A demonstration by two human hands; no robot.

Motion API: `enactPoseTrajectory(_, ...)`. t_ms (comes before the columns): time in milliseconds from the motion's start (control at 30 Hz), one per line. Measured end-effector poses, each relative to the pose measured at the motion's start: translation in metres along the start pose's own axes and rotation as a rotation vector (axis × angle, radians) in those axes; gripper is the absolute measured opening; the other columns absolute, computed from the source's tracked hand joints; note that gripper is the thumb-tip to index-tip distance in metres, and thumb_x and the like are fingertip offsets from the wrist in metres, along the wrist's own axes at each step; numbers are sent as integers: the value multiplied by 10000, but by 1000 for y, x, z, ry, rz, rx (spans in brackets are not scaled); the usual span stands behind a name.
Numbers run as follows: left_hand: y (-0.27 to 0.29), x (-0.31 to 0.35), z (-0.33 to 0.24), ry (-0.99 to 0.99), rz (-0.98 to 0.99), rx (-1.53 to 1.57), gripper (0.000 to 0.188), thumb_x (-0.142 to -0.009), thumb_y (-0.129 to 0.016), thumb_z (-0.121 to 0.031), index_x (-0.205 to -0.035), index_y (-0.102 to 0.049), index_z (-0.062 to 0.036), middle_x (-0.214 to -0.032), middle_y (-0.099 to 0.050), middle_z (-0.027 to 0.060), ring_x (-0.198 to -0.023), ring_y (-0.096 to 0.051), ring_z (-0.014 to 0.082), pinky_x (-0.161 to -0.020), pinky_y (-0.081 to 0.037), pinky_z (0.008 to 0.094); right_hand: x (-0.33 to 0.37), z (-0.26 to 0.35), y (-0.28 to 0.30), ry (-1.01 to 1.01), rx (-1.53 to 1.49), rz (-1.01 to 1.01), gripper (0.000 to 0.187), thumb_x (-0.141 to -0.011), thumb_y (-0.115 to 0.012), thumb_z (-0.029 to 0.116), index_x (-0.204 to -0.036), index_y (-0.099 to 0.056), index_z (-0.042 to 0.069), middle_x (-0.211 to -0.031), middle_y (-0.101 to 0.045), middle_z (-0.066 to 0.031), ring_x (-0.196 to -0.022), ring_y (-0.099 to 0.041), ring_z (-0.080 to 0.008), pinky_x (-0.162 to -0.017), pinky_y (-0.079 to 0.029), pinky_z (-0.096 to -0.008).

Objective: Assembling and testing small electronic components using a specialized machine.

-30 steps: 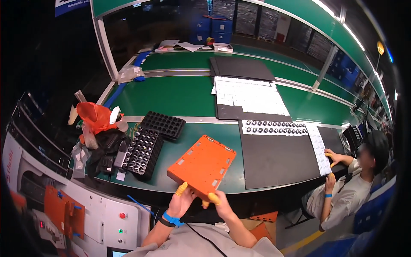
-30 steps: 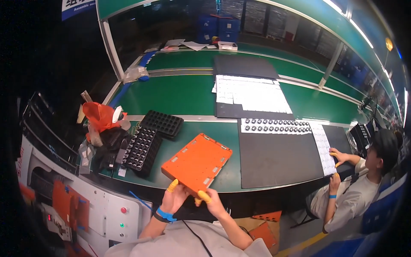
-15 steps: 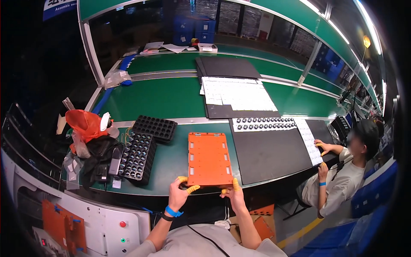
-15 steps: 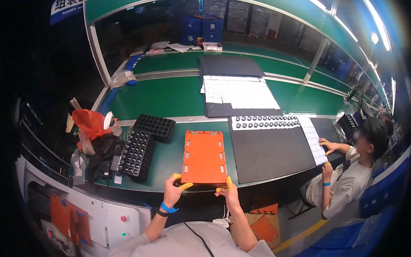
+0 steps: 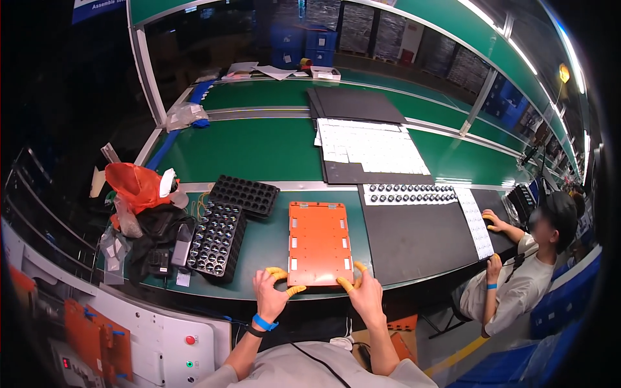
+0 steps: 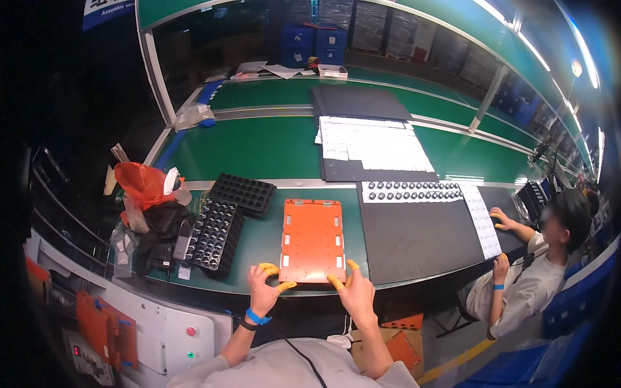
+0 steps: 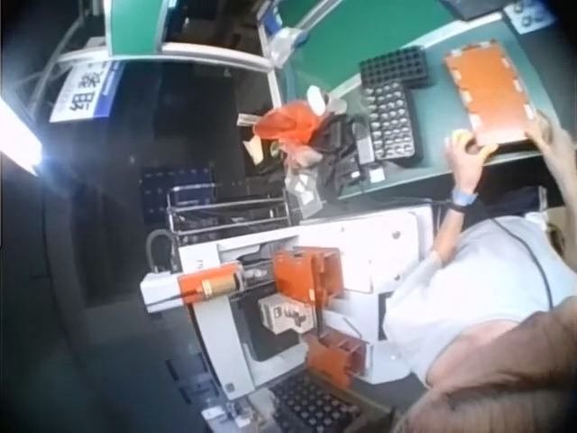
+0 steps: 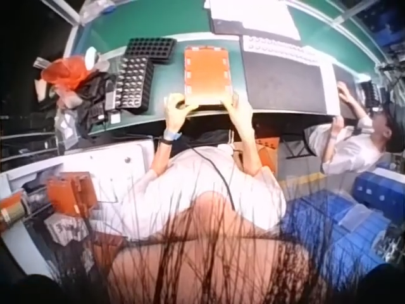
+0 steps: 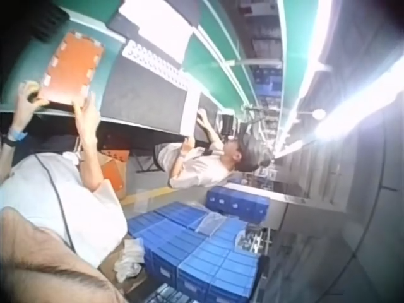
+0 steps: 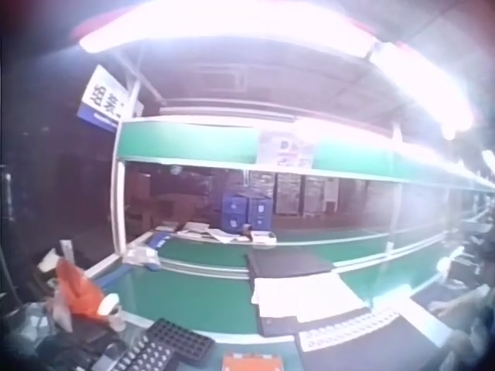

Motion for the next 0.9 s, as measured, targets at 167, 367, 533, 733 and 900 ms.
enactPoseTrajectory(167,-1,-2,1,19,-10,9,502,-583,-964,-371,-860,-716,-34,-988,-654,66,-994,-546,290,-896,-454,416,1,-2,-2,118,42,-106,705,-824,-840,398,-1344,-575,3,-709,-608,-110,-705,-612,-313,-697,-449,-454)
enactPoseTrajectory(367,0,-1,-5,-27,25,-93,513,-586,-953,-419,-856,-726,-46,-982,-661,47,-998,-553,276,-891,-434,409,-7,7,-7,478,119,-111,774,-760,-883,326,-1392,-554,24,-1229,-605,-160,-1214,-538,-348,-1052,-369,-532)
enactPoseTrajectory(533,1,-2,-4,-24,69,-101,517,-591,-947,-443,-852,-727,-55,-974,-669,41,-999,-567,264,-887,-418,403,-29,-3,-34,671,72,-146,804,-702,-893,362,-1366,-590,24,-1457,-546,-169,-1405,-465,-354,-1194,-286,-573)
enactPoseTrajectory(733,-1,-3,-1,-16,96,-88,506,-606,-941,-458,-834,-717,-67,-955,-658,25,-983,-561,250,-868,-399,405,-37,-3,-25,785,96,-188,720,-650,-912,393,-1249,-696,56,-1342,-658,-114,-1299,-592,-301,-1170,-355,-532)
enactPoseTrajectory(900,-4,-2,0,-7,106,-127,511,-606,-943,-451,-831,-710,-56,-953,-654,47,-985,-554,261,-864,-389,401,-51,16,9,817,49,-209,602,-650,-900,307,-1190,-743,93,-1262,-705,-114,-1209,-654,-292,-1115,-434,-509)
Point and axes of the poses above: each hand's wrist, its own x-axis away from the middle knuckle, its own y-axis out of the back of the hand, z = x × y, the point moved 1 cm from there along -x, towards the middle knuckle
